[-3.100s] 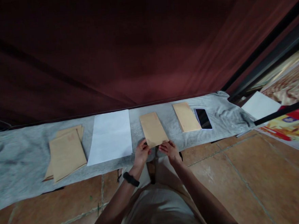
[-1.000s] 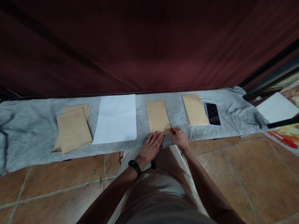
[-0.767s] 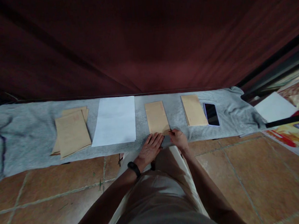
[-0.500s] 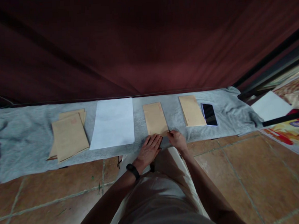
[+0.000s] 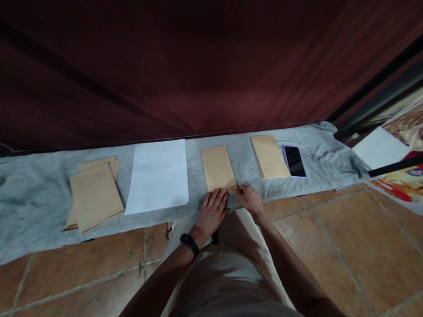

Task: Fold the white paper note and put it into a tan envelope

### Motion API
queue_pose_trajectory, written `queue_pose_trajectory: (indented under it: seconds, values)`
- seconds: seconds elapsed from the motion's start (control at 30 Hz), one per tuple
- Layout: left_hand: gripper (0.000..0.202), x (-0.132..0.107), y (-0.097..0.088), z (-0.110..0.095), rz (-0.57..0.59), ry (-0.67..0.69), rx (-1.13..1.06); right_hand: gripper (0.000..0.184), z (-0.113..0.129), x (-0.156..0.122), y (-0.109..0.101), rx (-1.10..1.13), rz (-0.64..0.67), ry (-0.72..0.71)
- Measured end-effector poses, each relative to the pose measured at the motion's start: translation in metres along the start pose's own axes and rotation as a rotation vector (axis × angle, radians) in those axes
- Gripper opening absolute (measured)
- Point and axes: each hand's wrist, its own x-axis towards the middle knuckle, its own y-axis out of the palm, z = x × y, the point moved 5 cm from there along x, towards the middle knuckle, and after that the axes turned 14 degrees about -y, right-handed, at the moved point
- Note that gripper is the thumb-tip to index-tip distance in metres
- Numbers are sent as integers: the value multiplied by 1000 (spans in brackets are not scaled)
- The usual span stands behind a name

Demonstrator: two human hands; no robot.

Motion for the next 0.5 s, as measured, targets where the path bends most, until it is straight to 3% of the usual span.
queue_pose_trajectory:
  seconds: [0.5]
  values:
    - [53,-21,-12,28,-15,-90,0,28,-3,-3,1,62,-28,20]
